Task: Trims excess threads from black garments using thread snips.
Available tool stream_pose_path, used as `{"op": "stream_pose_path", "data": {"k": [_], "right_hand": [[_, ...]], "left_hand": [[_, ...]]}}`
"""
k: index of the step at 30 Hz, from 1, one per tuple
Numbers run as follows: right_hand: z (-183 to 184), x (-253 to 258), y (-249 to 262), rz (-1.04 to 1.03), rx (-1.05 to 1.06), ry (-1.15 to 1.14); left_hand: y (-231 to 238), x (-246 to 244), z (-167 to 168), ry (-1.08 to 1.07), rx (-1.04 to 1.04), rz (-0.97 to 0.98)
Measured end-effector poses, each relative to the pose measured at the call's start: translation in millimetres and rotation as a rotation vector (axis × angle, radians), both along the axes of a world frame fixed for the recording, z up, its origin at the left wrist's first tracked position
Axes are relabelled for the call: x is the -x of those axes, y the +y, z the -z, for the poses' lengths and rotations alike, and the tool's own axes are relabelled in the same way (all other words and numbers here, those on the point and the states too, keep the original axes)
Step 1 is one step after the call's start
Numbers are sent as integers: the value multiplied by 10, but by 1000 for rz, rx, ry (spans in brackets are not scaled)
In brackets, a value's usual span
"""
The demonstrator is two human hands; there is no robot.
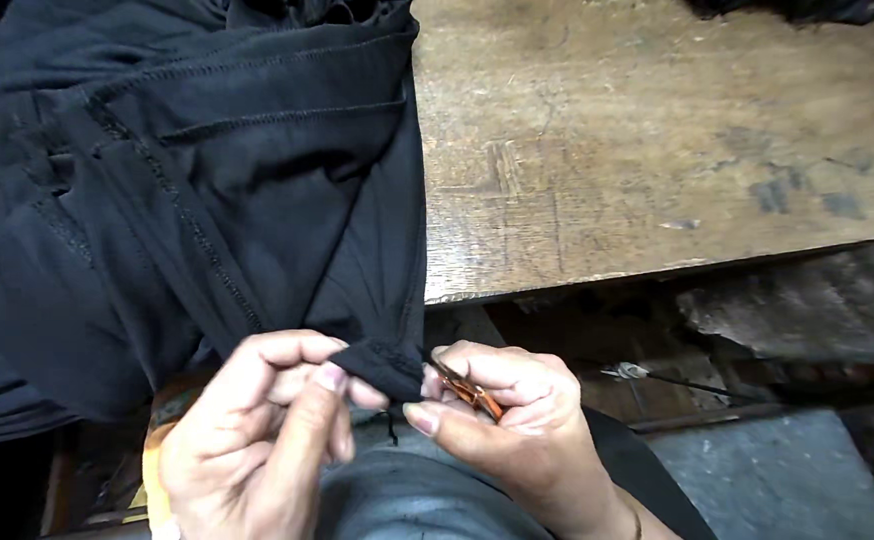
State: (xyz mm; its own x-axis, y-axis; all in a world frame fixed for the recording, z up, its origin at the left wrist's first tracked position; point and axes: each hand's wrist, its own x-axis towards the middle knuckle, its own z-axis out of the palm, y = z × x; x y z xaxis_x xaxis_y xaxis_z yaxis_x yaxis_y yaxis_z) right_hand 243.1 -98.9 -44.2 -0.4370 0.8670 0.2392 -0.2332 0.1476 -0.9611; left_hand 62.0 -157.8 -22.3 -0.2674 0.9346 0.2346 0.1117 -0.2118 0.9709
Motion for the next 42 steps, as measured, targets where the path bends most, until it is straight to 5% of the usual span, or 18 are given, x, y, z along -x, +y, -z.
{"op": "stream_pose_path", "data": {"k": [7, 16, 25, 35, 42], "right_hand": [[-8, 62, -13, 124, -453, -203], [-101, -66, 40, 93, -243, -153], [-185, 16, 56, 227, -727, -450], [-64, -11, -131, -131, -646, -381], [-127, -20, -26, 128, -457, -230]], "left_hand": [[34, -8, -61, -263, 142, 13], [-29, 67, -87, -212, 155, 15], [-89, 0, -130, -270, 192, 17], [-57, -72, -121, -452, 234, -41], [-107, -65, -126, -325, 226, 8]]}}
